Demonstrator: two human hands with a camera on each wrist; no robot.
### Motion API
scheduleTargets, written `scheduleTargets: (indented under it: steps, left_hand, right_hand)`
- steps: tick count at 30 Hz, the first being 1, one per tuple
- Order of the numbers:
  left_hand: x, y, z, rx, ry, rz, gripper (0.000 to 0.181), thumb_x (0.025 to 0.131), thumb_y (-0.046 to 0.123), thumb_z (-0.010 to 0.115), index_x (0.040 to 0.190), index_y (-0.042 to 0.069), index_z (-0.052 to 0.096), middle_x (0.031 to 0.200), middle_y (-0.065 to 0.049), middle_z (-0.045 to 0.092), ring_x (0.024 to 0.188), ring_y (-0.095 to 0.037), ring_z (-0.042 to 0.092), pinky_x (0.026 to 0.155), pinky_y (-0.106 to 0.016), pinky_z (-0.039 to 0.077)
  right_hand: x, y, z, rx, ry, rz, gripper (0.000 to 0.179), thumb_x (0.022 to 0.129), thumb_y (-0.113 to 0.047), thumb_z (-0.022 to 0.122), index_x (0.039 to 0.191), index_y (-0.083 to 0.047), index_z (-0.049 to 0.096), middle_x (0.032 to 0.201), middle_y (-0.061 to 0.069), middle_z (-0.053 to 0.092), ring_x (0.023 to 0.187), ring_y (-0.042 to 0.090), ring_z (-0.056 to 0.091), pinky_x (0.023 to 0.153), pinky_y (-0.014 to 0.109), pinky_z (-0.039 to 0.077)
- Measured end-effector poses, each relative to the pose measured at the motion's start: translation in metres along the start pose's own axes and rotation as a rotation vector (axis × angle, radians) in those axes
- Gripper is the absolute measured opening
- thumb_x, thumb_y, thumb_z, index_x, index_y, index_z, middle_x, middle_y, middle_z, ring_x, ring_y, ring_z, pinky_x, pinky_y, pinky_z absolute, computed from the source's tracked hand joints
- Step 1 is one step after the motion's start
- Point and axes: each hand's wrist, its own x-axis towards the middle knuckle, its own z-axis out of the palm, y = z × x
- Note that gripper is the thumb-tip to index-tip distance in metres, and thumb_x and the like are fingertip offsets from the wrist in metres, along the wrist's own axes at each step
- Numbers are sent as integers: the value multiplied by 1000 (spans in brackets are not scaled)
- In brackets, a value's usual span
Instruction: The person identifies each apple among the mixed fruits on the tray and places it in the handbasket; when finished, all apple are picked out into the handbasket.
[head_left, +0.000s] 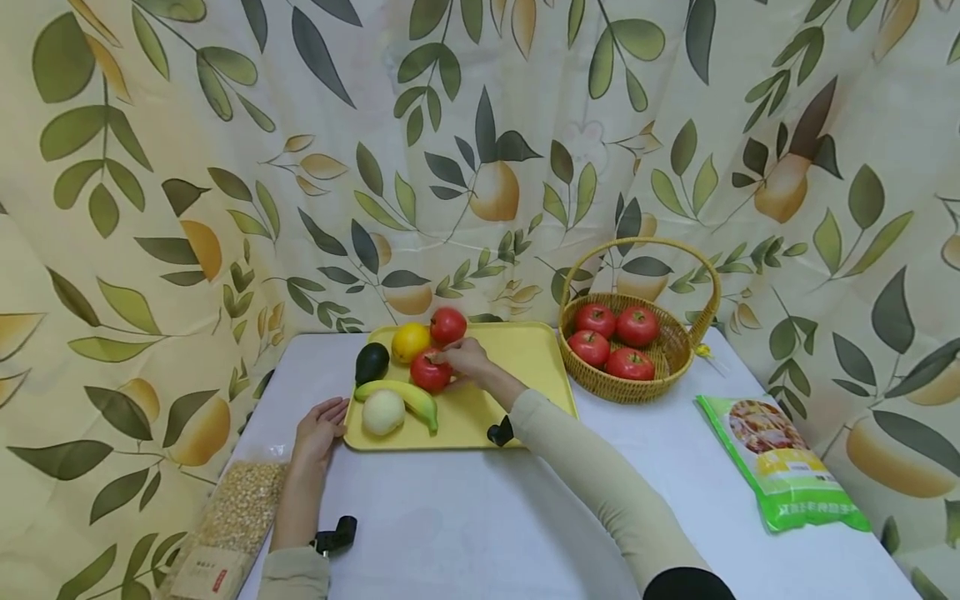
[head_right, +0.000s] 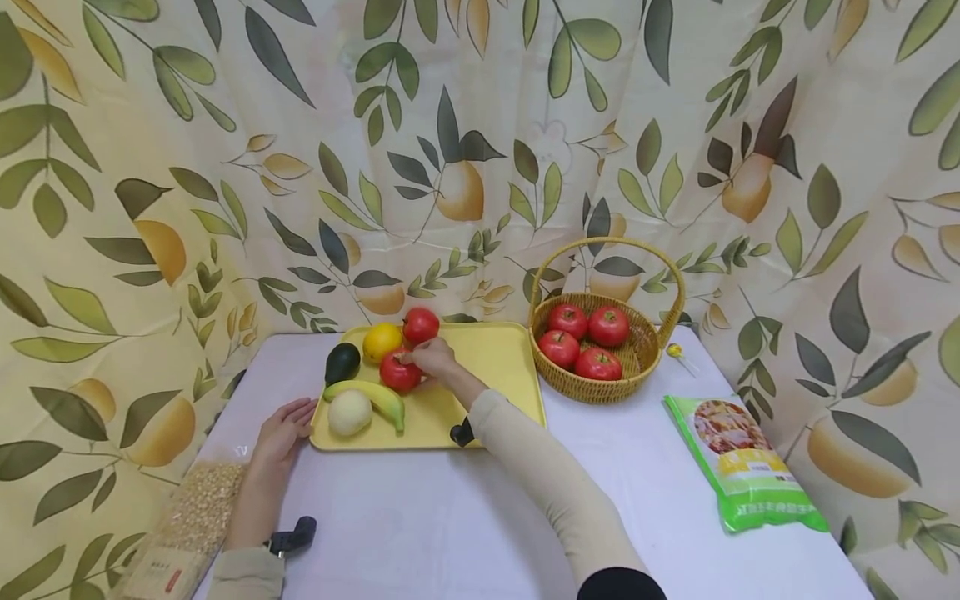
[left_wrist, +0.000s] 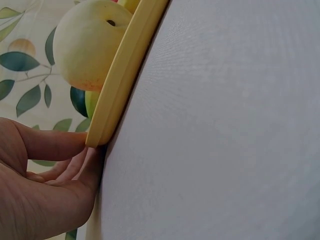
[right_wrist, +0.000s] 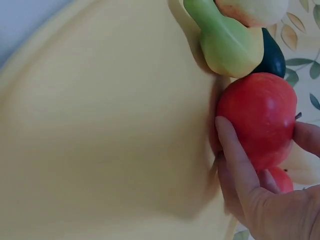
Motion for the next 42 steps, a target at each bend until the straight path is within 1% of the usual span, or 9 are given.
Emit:
scheduleTargets:
  steps: [3,6,11,17,21,28,34,38,42]
  left_hand:
    - [0,0,-1,1,-7,2,70,93,-26,42,159,-7,30,160,-29,40,149,-36,41,122,-41,37]
    - [-1,1,-1,5,-15,4,70,92,-26,42,159,-7,29,160,-29,39,149,-36,40,122,-41,37]
    - [-2,2,0,5,-13,6,70,92,-26,42,159,-7,29,160,-29,39,149,-36,40,121,-41,37]
    - [-2,2,-1,-1,-22,6,71,92,-26,41,159,-8,27,161,-30,37,149,-36,39,122,-42,36]
    - [-2,1,-1,-6,-20,1,70,92,-26,41,159,-8,28,160,-30,38,149,-36,40,122,-42,36]
    - [0,0,-2,-12,-14,7,71,92,-26,41,159,-8,28,160,-29,39,149,-36,40,122,-42,36]
    - [1,-1,-2,-11,-15,2,71,92,-26,42,159,-6,29,161,-28,39,149,-35,40,122,-41,37]
    - [2,-1,-2,0,-9,2,71,93,-25,43,159,-6,29,161,-28,39,149,-35,40,121,-39,37]
    - [2,-1,-2,0,-15,1,71,93,-25,43,160,-6,29,161,-28,38,150,-35,40,122,-39,37]
  right_hand:
    - [-1,0,-1,39,1,9,44,90,-11,79,127,4,62,127,18,58,103,31,63,86,61,62]
    - [-2,-1,-3,47,7,17,47,90,-11,78,131,4,58,131,20,56,106,33,65,86,60,62]
    - [-6,-3,-7,37,-3,17,48,91,-11,78,132,3,58,129,21,57,101,32,65,86,61,61]
    - [-8,-7,-15,16,-65,-9,44,91,-12,79,129,2,62,125,19,61,92,29,67,86,61,61]
    - [-13,-11,-24,7,-110,-16,42,92,-12,78,129,1,64,125,18,63,93,28,68,86,59,61]
    - [-24,-27,-50,-19,-208,-34,46,93,-10,76,134,2,59,125,18,66,105,30,70,84,59,62]
    - [-40,-40,-82,-83,-283,-78,47,96,-4,72,140,4,58,130,21,64,106,29,68,87,61,60]
    - [-51,-47,-102,-123,-299,-94,47,97,-5,71,141,2,58,137,21,60,111,30,66,92,64,57]
    - [-61,-51,-123,-148,-308,-108,46,97,-6,71,141,2,57,140,22,58,114,32,65,89,61,60]
